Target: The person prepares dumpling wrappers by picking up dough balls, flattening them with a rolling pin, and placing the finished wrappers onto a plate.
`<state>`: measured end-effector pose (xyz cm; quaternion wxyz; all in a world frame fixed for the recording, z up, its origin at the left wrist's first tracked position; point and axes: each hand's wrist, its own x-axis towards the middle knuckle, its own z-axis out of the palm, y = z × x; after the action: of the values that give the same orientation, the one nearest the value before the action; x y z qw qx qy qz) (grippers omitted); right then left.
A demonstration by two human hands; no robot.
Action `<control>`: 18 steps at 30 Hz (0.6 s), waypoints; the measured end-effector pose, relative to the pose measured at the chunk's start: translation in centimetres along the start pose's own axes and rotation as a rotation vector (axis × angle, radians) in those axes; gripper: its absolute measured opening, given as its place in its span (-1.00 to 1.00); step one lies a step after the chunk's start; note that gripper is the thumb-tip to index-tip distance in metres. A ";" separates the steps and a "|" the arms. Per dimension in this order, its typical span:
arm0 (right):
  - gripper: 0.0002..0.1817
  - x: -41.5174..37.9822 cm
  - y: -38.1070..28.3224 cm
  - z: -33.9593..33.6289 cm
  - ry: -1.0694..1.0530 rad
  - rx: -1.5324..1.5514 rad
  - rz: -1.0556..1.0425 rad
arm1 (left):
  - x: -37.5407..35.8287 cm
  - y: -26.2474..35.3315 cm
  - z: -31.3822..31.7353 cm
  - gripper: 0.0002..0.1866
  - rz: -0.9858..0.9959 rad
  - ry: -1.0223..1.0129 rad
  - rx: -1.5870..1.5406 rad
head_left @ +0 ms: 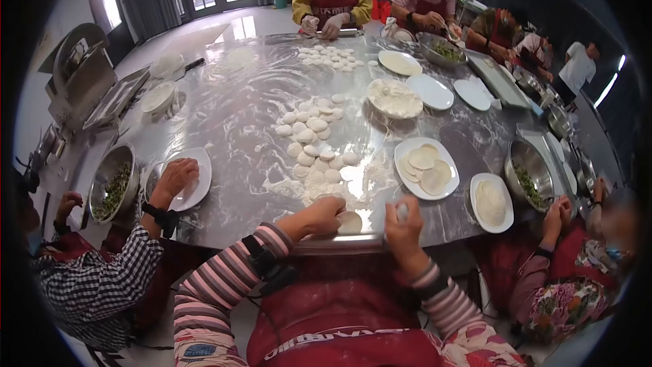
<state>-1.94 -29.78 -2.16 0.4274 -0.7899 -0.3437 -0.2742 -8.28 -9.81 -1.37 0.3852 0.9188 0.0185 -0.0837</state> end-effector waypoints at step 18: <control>-0.79 5.2 0.5 4.3 0.058 0.205 0.105 | 2.0 0.7 0.6 -0.81 0.010 0.138 -0.002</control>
<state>2.24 -24.68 -0.72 0.5293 -0.7509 -0.3157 -0.2375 -6.34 -10.82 -1.59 0.3845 0.9220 0.0406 -0.0184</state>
